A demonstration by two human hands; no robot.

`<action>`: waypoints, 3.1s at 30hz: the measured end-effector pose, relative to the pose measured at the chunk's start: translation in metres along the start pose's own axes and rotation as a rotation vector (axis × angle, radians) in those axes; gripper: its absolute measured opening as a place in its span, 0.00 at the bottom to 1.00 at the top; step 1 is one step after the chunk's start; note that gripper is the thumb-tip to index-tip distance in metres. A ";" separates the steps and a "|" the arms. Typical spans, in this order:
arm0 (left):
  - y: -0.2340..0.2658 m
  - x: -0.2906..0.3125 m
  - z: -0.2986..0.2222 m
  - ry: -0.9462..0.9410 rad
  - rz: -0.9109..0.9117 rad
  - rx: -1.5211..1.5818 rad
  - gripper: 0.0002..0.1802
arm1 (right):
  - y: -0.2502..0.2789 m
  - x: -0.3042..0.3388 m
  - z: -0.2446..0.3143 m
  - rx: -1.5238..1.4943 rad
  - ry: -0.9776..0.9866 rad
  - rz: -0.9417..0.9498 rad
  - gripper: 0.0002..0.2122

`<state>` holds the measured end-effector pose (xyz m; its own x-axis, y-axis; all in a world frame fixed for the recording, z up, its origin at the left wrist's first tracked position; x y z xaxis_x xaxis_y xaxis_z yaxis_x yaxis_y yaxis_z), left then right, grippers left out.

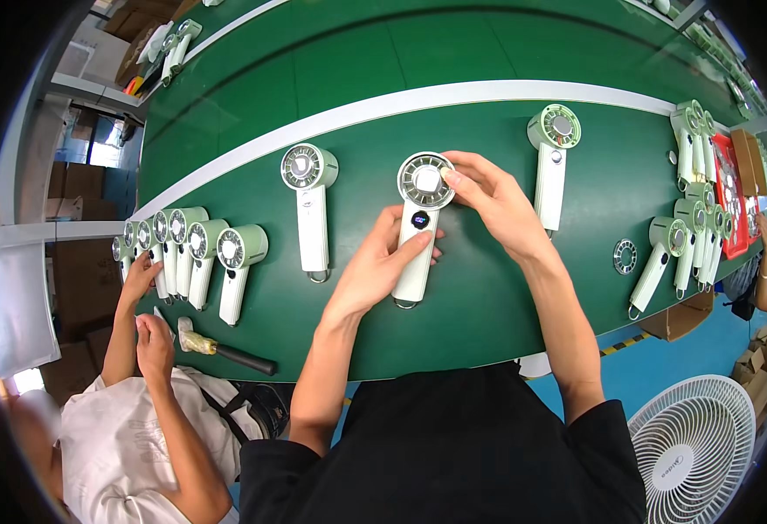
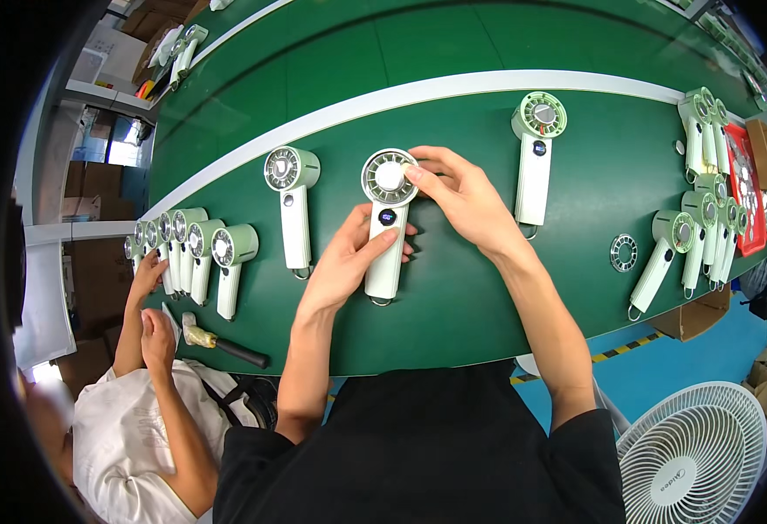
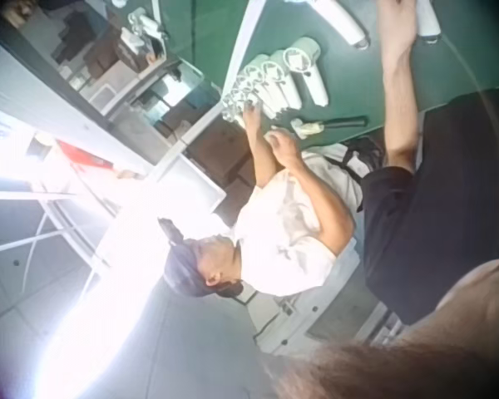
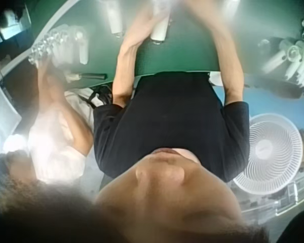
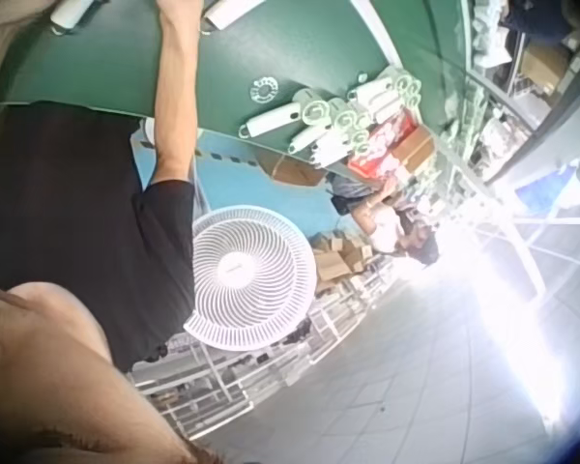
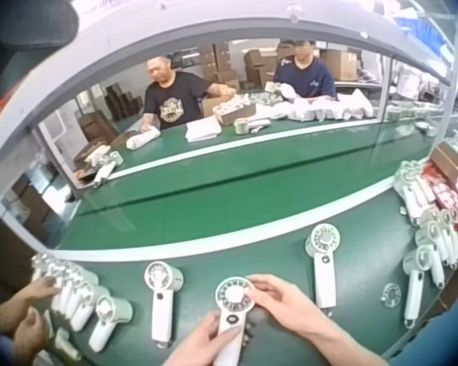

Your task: The person tests portable electric fans by turning them on, attaches metal rings onto the fan heads by hand, and arranges the assembled fans on the conveyor belt.

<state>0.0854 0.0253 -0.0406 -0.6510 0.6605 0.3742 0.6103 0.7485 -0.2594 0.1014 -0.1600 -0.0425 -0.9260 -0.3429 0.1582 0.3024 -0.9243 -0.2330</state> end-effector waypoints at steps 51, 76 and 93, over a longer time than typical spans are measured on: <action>-0.086 -0.144 -0.015 -0.372 -0.211 -1.060 0.31 | 0.116 0.217 0.001 1.491 -0.426 -0.925 0.15; -0.096 -0.056 -0.036 -0.086 0.036 -0.353 0.24 | 0.021 0.107 0.076 0.604 0.190 -0.482 0.25; -0.097 -0.043 -0.046 -0.146 0.052 -0.427 0.22 | 0.011 0.102 0.080 0.761 0.198 -0.530 0.28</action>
<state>0.0750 -0.0790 0.0094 -0.6530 0.7207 0.2330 0.7552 0.6430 0.1274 0.0283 -0.2186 0.0483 -0.9853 0.1235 -0.1177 -0.1672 -0.8367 0.5215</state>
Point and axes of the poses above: each hand's wrist, its own x-axis away from the middle knuckle, its own y-axis out of the back of the hand, z = x × y, the point moved 3 cm from there along -x, towards the middle knuckle, and after that the axes turned 15 degrees about z, right-handed, at the moved point
